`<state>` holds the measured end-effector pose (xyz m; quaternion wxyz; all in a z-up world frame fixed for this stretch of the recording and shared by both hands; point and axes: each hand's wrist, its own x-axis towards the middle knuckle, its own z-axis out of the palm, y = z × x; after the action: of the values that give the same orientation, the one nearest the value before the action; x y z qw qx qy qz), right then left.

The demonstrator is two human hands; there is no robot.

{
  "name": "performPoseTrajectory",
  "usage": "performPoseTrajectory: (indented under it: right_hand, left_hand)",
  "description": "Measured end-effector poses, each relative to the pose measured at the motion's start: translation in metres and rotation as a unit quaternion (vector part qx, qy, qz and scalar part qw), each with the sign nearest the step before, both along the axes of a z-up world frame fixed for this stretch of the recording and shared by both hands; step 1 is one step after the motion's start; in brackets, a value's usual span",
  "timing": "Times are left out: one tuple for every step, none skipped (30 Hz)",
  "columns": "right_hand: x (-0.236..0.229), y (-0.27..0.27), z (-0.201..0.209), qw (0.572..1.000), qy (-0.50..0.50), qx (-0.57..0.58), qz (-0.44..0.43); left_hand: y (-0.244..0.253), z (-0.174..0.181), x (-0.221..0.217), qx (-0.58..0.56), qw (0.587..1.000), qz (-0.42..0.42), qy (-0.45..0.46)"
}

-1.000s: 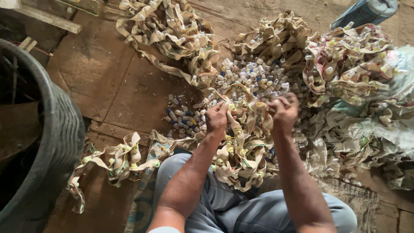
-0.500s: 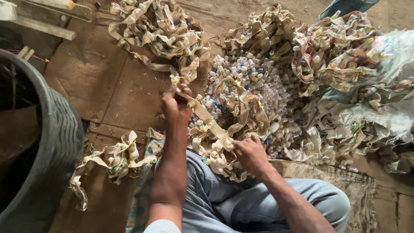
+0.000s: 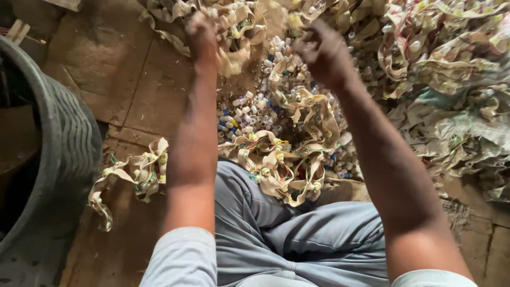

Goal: The person sits on the floor and uses pliers to cut and remove small light bulbs from a string of lights. The bulbs are dropped onto a pile on the floor as they are removed.

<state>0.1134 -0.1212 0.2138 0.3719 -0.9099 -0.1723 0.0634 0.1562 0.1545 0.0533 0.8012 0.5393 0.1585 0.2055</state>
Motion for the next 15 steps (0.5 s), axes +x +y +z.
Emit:
performPoseTrajectory:
  right_hand:
    - [-0.015, 0.004, -0.009, 0.99, 0.039, -0.133, 0.024]
    - [-0.037, 0.002, -0.021, 0.96, 0.077, -0.264, 0.048]
    - [-0.065, -0.013, -0.031, 0.957, 0.048, -0.262, 0.113]
    - [-0.093, -0.031, -0.04, 0.947, 0.002, -0.217, 0.238]
    - [-0.126, -0.05, -0.05, 0.935, 0.098, -0.259, 0.221]
    - [-0.152, -0.066, -0.061, 0.898, 0.121, -0.357, 0.226]
    - [-0.171, -0.08, -0.07, 0.852, 0.138, -0.452, 0.226]
    - [-0.188, -0.088, -0.079, 0.858, 0.125, -0.447, 0.221]
    - [-0.195, -0.089, -0.088, 0.864, 0.104, -0.444, 0.215]
    - [-0.196, -0.091, -0.095, 0.869, 0.083, -0.44, 0.209]
    - [-0.198, -0.09, -0.101, 0.885, 0.068, -0.41, 0.209]
    - [-0.198, -0.089, -0.106, 0.9, 0.052, -0.38, 0.208]
    - [-0.197, -0.088, -0.108, 0.912, 0.035, -0.347, 0.215]
    - [-0.196, -0.088, -0.106, 0.91, 0.041, -0.357, 0.208]
    - [-0.196, -0.089, -0.103, 0.908, 0.048, -0.366, 0.2]
  left_hand:
    - [-0.007, -0.008, -0.009, 0.089, 0.996, 0.001, 0.01]
    - [-0.015, -0.014, -0.021, 0.178, 0.984, 0.002, 0.021]
    - [-0.025, -0.021, -0.044, 0.195, 0.977, -0.088, -0.029]
    - [-0.039, -0.027, -0.074, 0.271, 0.942, -0.186, 0.062]
    - [-0.056, -0.031, -0.109, 0.339, 0.884, -0.282, 0.153]
    - [-0.08, -0.032, -0.14, 0.529, 0.739, -0.375, 0.183]
    - [-0.094, -0.029, -0.174, 0.544, 0.712, -0.417, 0.15]
    - [-0.113, -0.024, -0.2, 0.556, 0.6, -0.518, 0.25]
    - [-0.123, -0.016, -0.219, 0.557, 0.589, -0.543, 0.22]
    - [-0.132, -0.009, -0.234, 0.558, 0.576, -0.566, 0.191]
    - [-0.139, -0.002, -0.245, 0.568, 0.581, -0.552, 0.188]
    - [-0.145, 0.004, -0.253, 0.577, 0.586, -0.539, 0.185]
    - [-0.148, 0.01, -0.261, 0.585, 0.592, -0.521, 0.187]
    - [-0.149, 0.017, -0.267, 0.571, 0.625, -0.505, 0.164]
    - [-0.148, 0.025, -0.271, 0.558, 0.655, -0.49, 0.14]
